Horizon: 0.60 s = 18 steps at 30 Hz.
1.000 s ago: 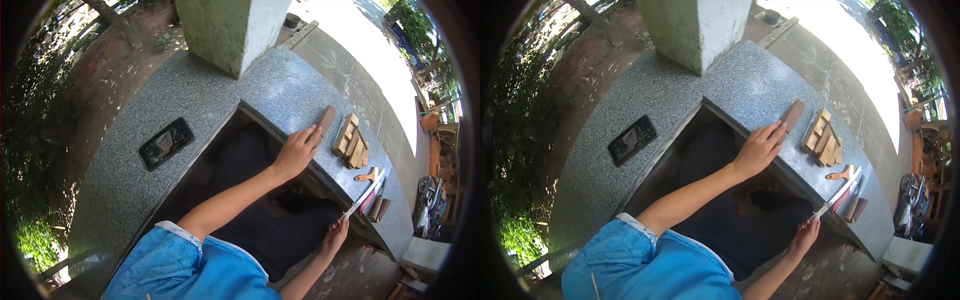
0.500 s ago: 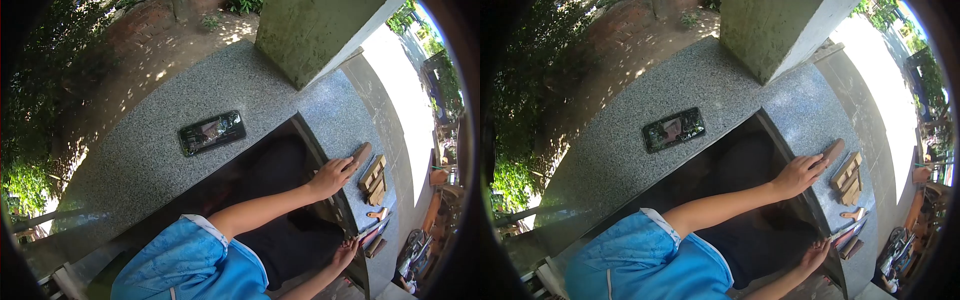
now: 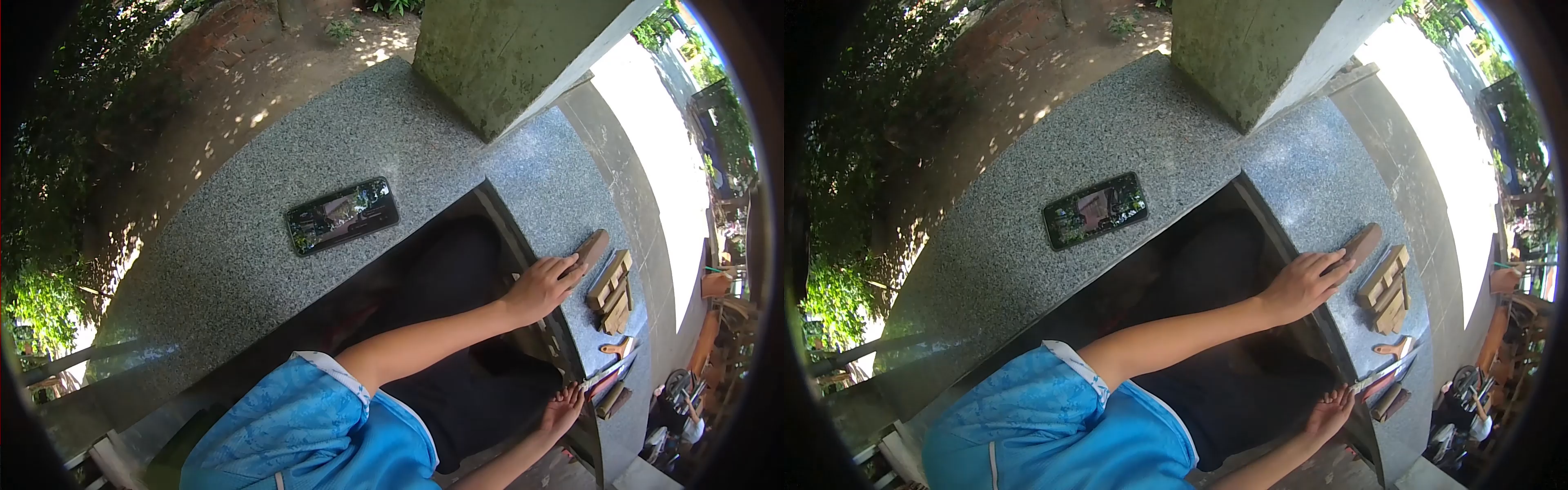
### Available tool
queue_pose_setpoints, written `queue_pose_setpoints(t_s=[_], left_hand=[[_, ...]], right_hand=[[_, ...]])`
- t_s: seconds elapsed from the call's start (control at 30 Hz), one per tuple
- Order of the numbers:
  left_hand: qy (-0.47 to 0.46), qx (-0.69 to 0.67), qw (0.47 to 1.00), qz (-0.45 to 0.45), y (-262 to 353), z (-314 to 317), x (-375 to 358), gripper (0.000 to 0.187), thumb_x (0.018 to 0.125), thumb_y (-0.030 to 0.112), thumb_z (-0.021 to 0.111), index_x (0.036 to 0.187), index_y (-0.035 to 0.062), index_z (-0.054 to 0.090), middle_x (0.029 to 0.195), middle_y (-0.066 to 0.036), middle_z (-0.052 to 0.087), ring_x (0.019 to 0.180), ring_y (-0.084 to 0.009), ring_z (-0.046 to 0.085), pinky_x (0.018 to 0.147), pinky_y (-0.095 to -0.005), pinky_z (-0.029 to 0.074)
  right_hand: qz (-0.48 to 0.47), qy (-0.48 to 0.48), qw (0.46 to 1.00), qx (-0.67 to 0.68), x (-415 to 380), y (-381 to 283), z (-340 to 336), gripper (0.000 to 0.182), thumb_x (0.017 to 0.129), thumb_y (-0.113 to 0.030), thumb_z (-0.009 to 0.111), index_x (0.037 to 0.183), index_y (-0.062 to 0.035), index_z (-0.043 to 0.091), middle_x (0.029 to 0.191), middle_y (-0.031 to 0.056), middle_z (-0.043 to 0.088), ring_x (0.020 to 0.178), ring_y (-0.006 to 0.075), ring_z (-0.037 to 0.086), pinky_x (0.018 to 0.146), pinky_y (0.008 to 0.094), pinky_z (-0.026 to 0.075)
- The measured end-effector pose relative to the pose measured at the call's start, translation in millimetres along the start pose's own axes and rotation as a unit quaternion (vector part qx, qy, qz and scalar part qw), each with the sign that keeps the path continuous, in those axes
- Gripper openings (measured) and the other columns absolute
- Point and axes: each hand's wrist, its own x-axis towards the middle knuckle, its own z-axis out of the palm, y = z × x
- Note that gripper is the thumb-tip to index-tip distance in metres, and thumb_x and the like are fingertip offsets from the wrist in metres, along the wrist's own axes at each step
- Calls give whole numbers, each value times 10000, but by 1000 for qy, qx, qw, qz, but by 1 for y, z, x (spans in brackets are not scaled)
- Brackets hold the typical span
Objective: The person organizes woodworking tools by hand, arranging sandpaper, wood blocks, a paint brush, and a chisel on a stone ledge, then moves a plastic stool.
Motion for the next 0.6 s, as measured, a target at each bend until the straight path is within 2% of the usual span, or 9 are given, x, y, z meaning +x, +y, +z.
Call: queue_pose_setpoints(t_s=[0.07,0.37,0.6], left_hand=[[0,0,1000,0,0,0,0,618,926,159,714,1500,64,506,1433,-178,551,1247,-335,574,1079,-453,456],[3,8,1000,7,0,-1,0,643,911,131,714,1513,81,493,1441,-167,542,1258,-338,568,1084,-456,453],[1,20,1000,14,0,-1,0,656,907,112,705,1523,85,480,1452,-163,528,1262,-333,566,1084,-457,452]], right_hand=[[9,-8,1000,-1,-5,1,4,236,1066,-240,593,1179,-32,592,1107,50,661,771,121,561,624,254,462],[44,-50,997,-33,-14,10,20,457,1078,-284,565,1454,-25,536,1032,6,673,734,83,569,599,223,469],[37,-59,997,-45,-20,10,30,451,1090,-297,555,1472,-58,531,1021,-2,663,737,71,558,600,215,464]])
